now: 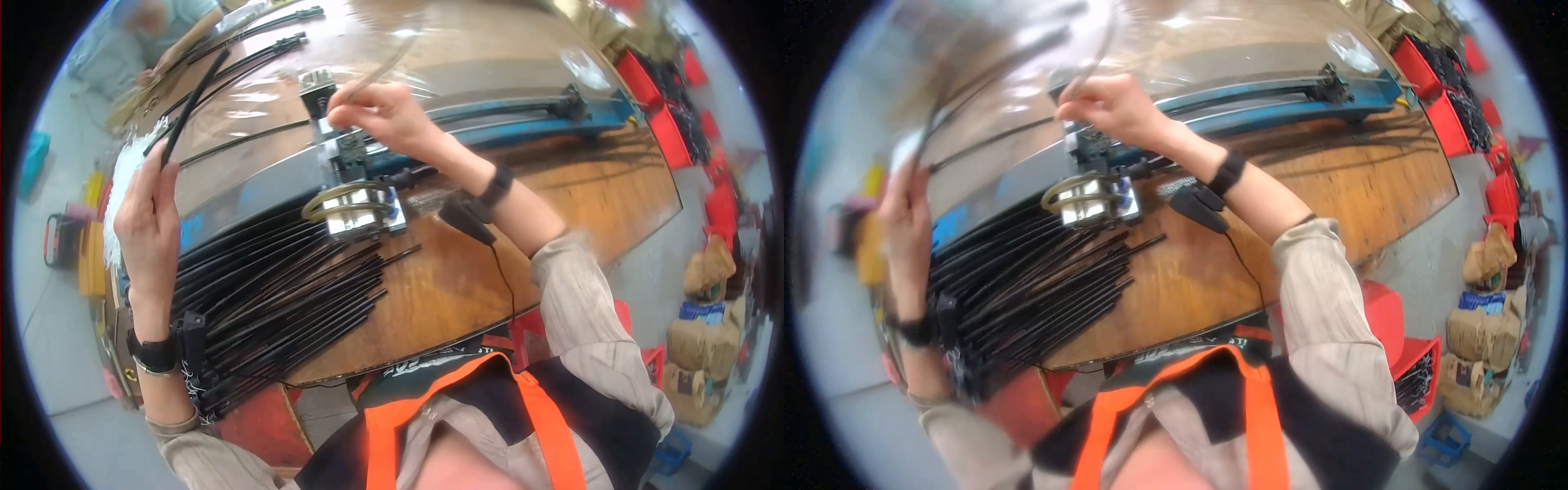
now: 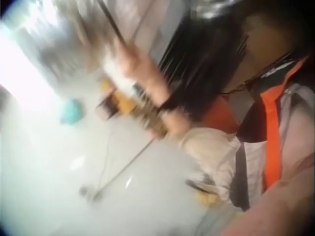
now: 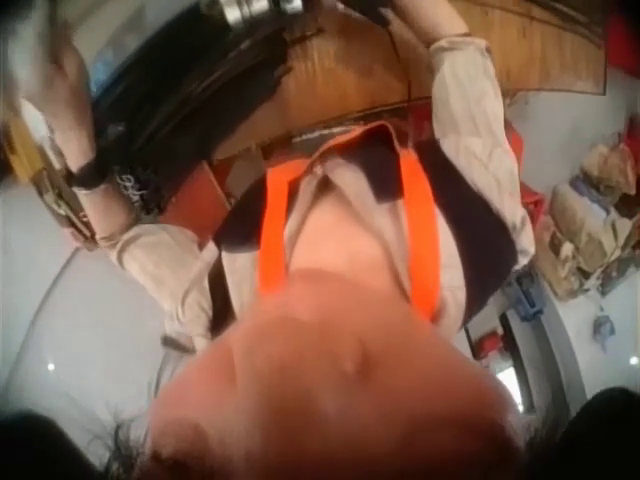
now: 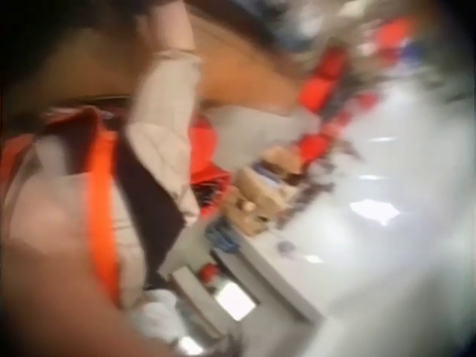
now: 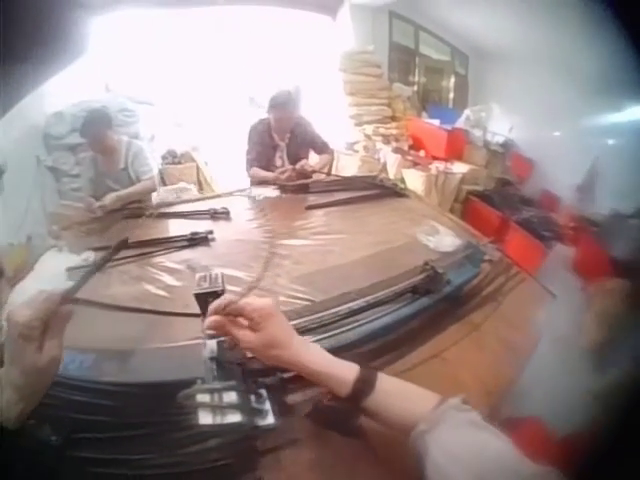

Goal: The person assembles umbrella frames by sliding a spring onto a metal rod, inserting it into a machine, and pulling a lever. They then remove the rod and place it onto a growing pile on the table.

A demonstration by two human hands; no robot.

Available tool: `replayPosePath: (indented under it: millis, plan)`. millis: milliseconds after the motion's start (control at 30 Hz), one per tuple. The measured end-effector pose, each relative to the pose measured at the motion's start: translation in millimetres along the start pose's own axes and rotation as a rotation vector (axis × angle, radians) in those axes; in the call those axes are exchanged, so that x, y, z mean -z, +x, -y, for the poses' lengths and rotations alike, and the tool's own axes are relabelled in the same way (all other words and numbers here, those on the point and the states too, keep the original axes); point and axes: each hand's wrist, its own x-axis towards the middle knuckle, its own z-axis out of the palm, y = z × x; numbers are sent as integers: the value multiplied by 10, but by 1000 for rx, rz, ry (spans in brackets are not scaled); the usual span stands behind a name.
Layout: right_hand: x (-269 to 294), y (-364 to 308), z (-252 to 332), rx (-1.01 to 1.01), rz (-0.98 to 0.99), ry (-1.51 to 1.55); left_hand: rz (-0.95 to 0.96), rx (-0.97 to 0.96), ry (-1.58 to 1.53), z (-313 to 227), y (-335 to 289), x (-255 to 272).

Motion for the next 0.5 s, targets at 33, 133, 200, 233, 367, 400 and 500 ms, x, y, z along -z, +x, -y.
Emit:
replayPosePath:
  millis: [33, 133, 200, 233, 367, 400, 500]
  plan:
    - [-91, 80, 11, 150, 55, -39, 6, -14, 33, 62, -88, 51]
    - [-221, 209, -14, 188, 85, -91, 20, -18, 117, 265, -431, 224]
    - [-265, 245, -27, 201, 98, -122, 64, 93, 106, 387, -643, 256]
    - [-278, 258, -17, 175, 91, -57, 87, 148, 98, 420, -709, 254]
    - [-322, 319, 27, 145, 109, -1, 139, 231, 67, 473, -766, 153]
    - [-327, 333, 33, 174, 137, -70, 141, 232, 66, 471, -758, 124]
    - [-400, 395, 37, 160, 198, -112, 145, 240, 29, 451, -720, 61]
